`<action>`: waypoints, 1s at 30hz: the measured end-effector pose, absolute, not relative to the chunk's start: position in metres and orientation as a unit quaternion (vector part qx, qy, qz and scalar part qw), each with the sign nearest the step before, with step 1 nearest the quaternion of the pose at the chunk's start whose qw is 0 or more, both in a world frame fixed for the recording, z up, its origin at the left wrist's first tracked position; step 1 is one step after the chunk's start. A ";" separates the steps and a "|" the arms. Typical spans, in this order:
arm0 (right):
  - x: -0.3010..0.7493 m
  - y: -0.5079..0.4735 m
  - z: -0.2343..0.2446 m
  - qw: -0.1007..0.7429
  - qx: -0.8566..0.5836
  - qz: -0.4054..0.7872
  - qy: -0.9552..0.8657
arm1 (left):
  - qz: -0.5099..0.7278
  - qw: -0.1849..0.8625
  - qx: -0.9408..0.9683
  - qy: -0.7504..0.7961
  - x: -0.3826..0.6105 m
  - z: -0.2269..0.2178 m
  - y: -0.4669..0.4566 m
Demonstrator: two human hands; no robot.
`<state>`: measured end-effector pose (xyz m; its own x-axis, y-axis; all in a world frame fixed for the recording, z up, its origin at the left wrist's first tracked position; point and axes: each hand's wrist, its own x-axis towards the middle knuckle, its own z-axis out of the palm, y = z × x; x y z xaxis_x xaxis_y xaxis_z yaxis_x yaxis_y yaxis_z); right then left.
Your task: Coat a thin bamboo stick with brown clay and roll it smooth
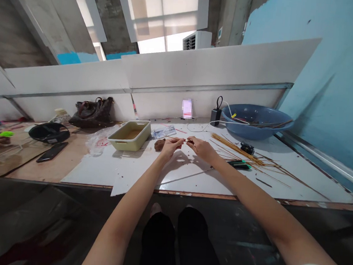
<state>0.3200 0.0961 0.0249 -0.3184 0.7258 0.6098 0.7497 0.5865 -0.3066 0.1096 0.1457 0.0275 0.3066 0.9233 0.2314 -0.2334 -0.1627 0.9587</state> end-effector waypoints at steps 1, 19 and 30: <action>0.319 0.095 0.025 0.367 -0.453 -0.014 -0.812 | 0.508 0.569 0.571 0.303 0.109 0.027 0.146; 0.319 0.094 0.026 0.355 -0.468 -0.022 -0.809 | 0.500 0.555 0.591 0.305 0.109 0.026 0.147; 0.317 0.089 0.026 0.379 -0.451 -0.029 -0.808 | 0.504 0.548 0.593 0.307 0.107 0.027 0.146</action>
<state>0.3173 0.0895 0.0264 -0.3065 0.7056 0.6389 0.7500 0.5923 -0.2942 0.1071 0.1458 0.0265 0.3026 0.9166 0.2612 -0.1883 -0.2112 0.9591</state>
